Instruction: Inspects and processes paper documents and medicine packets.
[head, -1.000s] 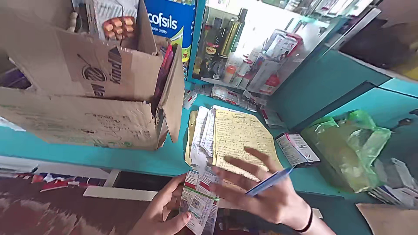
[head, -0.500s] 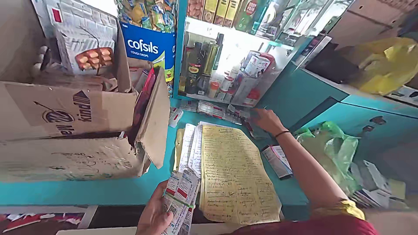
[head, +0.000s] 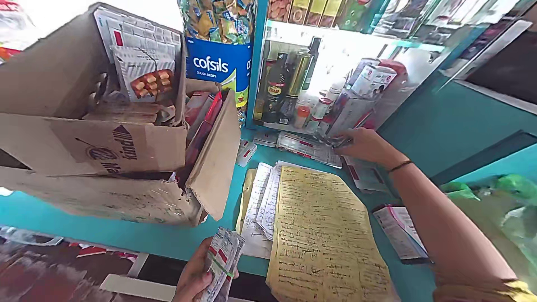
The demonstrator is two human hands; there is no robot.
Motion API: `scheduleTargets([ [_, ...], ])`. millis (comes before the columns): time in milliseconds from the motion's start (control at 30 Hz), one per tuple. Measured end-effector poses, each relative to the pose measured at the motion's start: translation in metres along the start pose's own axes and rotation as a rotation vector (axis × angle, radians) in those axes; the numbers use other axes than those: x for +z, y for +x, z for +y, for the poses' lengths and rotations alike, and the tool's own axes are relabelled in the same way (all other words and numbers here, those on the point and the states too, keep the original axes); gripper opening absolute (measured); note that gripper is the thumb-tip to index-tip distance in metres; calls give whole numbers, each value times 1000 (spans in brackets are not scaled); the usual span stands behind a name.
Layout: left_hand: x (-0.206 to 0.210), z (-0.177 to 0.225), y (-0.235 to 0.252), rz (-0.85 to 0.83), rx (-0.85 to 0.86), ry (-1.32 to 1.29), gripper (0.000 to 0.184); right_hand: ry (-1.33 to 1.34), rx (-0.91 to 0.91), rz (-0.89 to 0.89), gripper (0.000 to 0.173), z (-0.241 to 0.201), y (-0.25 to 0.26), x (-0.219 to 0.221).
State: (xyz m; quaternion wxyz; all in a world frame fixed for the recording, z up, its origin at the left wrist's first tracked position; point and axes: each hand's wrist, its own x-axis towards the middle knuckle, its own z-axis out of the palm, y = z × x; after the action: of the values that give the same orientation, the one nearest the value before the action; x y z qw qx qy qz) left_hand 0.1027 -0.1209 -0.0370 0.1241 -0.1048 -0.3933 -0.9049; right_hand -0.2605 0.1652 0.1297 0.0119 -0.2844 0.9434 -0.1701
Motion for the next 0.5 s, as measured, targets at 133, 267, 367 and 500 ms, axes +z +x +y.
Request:
scheduleTargets([
  [133, -1, 2, 2, -49, 3, -53, 44, -52, -155, -180, 40, -46, 1, 20],
  [267, -4, 2, 0, -56, -2, -67, 44, -221, -101, -250, 39, -73, 13, 46],
  [367, -1, 2, 1, -46, 0, -87, 44, -287, -67, -250, 44, -85, 22, 54],
  [500, -2, 2, 1, -24, 19, -43, 45, -245, -34, -197, 71, -99, 25, 44],
])
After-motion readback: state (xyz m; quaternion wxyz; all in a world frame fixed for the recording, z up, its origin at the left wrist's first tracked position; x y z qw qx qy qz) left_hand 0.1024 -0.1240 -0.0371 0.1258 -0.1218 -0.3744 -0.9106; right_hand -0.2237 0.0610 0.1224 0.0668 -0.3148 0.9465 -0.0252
